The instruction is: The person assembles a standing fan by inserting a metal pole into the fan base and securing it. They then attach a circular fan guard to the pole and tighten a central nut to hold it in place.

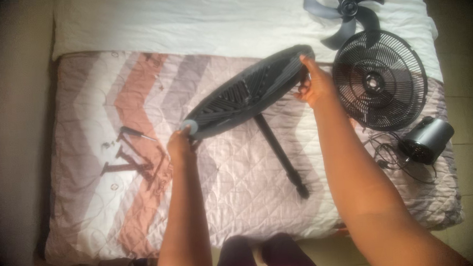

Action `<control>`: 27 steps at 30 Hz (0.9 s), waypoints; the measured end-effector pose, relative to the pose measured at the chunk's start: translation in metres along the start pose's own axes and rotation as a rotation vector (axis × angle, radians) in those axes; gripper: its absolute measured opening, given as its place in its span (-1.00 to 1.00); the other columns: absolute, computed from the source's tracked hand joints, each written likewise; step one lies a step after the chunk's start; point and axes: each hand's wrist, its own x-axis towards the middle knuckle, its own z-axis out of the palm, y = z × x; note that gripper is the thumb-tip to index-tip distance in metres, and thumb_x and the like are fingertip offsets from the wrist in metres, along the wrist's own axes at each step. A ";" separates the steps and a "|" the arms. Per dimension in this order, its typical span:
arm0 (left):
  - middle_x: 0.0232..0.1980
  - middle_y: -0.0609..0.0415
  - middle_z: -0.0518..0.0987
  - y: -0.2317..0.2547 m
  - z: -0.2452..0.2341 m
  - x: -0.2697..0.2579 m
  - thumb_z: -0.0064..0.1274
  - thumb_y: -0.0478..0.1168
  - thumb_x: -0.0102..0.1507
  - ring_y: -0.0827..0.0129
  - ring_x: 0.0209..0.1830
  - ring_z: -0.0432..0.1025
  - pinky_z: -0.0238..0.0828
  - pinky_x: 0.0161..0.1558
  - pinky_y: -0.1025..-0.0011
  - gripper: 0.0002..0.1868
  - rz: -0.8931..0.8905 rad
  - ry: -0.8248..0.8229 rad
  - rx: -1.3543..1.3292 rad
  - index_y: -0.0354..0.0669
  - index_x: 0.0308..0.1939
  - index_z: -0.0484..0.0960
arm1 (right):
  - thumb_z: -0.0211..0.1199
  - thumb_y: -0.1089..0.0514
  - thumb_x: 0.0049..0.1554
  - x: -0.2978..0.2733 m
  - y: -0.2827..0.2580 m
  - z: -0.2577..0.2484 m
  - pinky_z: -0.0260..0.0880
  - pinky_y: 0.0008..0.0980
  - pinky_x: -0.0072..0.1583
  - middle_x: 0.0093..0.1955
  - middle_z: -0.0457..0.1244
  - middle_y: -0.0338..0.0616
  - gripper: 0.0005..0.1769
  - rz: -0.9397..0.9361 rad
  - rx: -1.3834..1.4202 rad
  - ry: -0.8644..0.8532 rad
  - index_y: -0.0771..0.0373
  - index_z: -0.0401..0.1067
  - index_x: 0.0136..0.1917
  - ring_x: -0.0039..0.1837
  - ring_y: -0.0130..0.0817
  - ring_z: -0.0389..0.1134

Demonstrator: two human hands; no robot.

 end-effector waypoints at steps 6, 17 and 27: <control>-0.46 0.17 0.43 0.016 0.014 -0.069 0.23 -0.35 0.19 0.50 -0.55 0.29 0.18 -0.53 0.55 -0.86 0.219 0.017 0.002 -0.26 -0.34 0.54 | 0.47 -0.09 -0.06 -0.062 -0.027 -0.027 0.38 -0.24 0.06 0.09 0.32 -0.19 -0.44 -0.043 0.166 -0.015 0.14 0.42 0.14 0.10 -0.33 0.40; 0.03 -0.06 0.64 0.101 0.060 -0.255 0.21 -0.48 0.19 0.32 -0.12 0.57 0.51 -0.11 0.51 -0.80 0.639 -0.241 -0.060 -0.20 -0.37 0.50 | 0.48 -0.14 -0.14 -0.182 -0.059 -0.107 0.30 -0.03 0.35 0.23 0.28 -0.10 -0.22 -0.313 0.438 -0.213 0.20 0.34 0.27 0.29 -0.14 0.31; 0.43 0.12 0.50 0.105 0.070 -0.351 0.19 -0.47 0.18 0.58 0.08 0.56 0.54 0.08 0.60 -0.81 0.788 -0.285 0.165 -0.25 -0.44 0.49 | 0.45 -0.06 -0.06 -0.201 -0.003 -0.178 0.39 -0.18 0.31 0.22 0.30 -0.09 -0.22 -0.330 0.586 -0.473 0.33 0.34 0.33 0.29 -0.18 0.31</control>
